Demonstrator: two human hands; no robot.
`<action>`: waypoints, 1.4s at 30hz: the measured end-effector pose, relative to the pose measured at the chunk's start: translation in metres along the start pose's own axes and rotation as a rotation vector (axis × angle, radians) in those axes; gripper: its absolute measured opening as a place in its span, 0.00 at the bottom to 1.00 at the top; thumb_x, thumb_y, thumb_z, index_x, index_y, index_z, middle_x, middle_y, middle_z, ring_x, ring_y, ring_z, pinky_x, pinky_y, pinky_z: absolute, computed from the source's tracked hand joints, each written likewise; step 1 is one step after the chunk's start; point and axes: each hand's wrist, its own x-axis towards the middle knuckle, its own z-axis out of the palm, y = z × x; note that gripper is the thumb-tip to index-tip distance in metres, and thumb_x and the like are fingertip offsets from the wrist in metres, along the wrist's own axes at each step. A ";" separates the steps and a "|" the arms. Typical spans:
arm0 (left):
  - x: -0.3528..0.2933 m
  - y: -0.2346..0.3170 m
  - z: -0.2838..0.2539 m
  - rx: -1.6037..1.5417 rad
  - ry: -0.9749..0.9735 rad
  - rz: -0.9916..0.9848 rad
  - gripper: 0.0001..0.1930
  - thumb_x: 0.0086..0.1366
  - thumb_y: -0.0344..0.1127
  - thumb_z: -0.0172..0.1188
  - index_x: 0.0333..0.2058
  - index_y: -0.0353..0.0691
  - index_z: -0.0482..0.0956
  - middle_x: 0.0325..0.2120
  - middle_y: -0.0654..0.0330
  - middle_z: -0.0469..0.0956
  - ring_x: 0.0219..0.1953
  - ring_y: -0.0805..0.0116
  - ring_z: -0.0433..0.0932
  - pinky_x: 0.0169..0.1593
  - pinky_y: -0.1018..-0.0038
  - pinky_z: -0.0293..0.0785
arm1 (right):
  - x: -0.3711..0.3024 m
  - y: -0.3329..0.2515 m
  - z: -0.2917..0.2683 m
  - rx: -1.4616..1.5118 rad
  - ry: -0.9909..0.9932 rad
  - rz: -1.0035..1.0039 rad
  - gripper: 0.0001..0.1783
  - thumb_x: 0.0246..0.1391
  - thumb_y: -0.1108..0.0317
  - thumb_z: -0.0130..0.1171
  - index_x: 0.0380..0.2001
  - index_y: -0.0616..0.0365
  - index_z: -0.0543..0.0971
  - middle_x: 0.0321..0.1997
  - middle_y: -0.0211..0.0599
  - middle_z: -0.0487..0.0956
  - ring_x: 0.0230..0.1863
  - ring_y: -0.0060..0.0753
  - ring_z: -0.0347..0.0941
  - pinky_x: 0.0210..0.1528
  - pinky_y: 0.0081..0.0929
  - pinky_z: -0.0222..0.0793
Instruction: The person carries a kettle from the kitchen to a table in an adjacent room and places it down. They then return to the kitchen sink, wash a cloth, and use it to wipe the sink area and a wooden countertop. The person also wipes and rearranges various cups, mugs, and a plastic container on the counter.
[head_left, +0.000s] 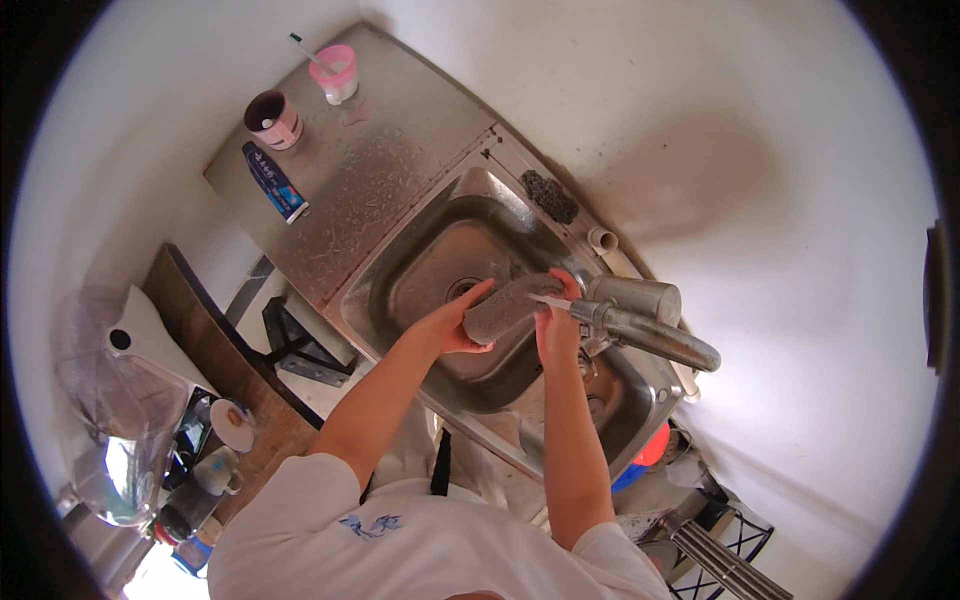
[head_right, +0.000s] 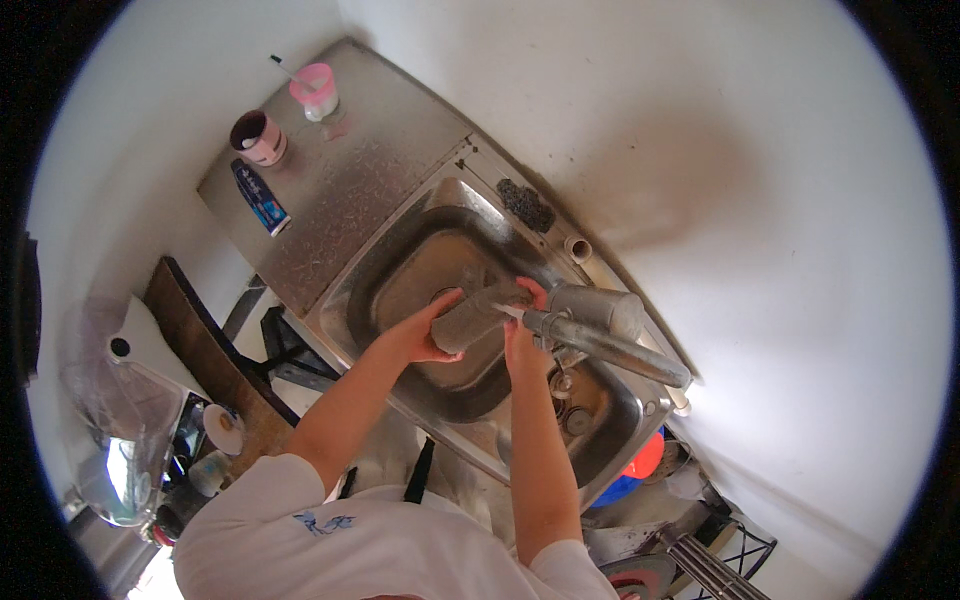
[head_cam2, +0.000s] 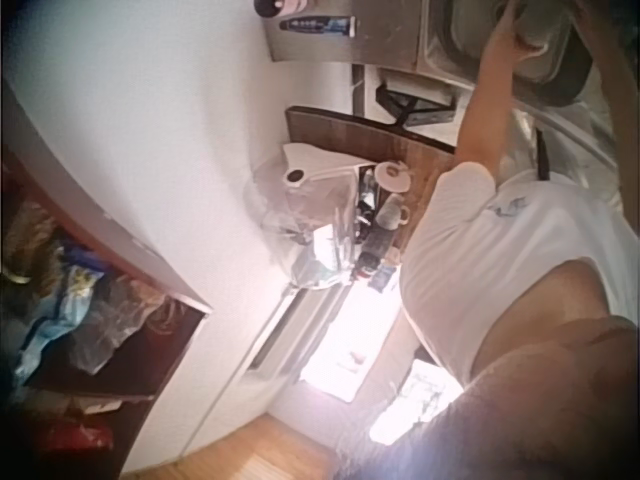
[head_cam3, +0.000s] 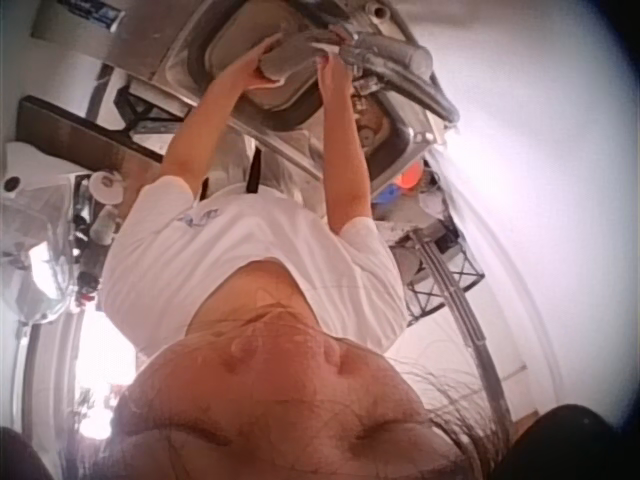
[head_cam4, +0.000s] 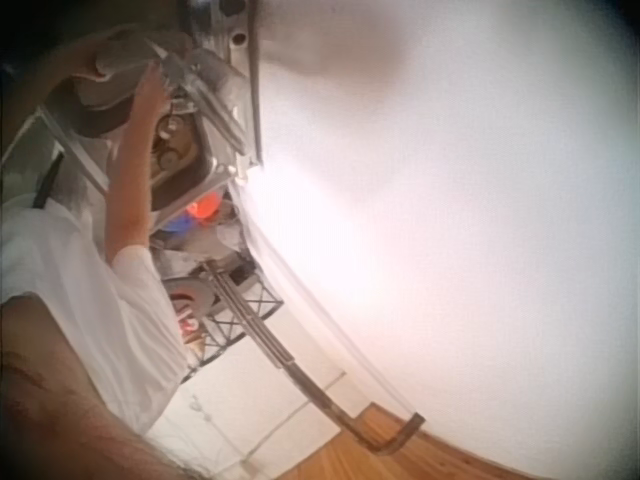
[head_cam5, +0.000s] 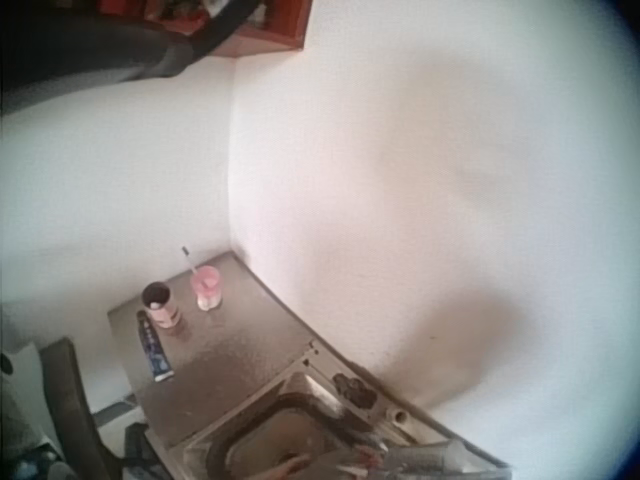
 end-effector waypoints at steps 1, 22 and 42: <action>-0.009 -0.003 0.009 0.079 0.046 0.001 0.20 0.59 0.46 0.66 0.46 0.43 0.74 0.43 0.61 0.76 0.43 0.62 0.75 0.40 0.62 0.76 | 0.013 0.011 0.000 -0.115 -0.019 -0.025 0.20 0.55 0.76 0.49 0.52 0.59 0.73 0.50 0.34 0.75 0.51 0.26 0.71 0.49 0.24 0.70; 0.002 -0.049 0.016 -0.466 -0.689 -0.132 0.28 0.60 0.42 0.62 0.56 0.36 0.66 0.43 0.56 0.71 0.35 0.69 0.71 0.29 0.79 0.68 | 0.032 -0.019 0.035 0.665 -0.590 0.246 0.26 0.53 0.73 0.61 0.55 0.48 0.68 0.50 0.37 0.71 0.41 0.34 0.72 0.42 0.37 0.76; 0.061 -0.050 0.011 1.389 0.592 0.859 0.34 0.51 0.47 0.67 0.53 0.35 0.67 0.29 0.47 0.81 0.33 0.53 0.82 0.37 0.59 0.78 | 0.042 0.014 0.055 -0.829 0.165 0.014 0.18 0.58 0.54 0.59 0.38 0.59 0.79 0.33 0.39 0.79 0.35 0.34 0.74 0.41 0.32 0.69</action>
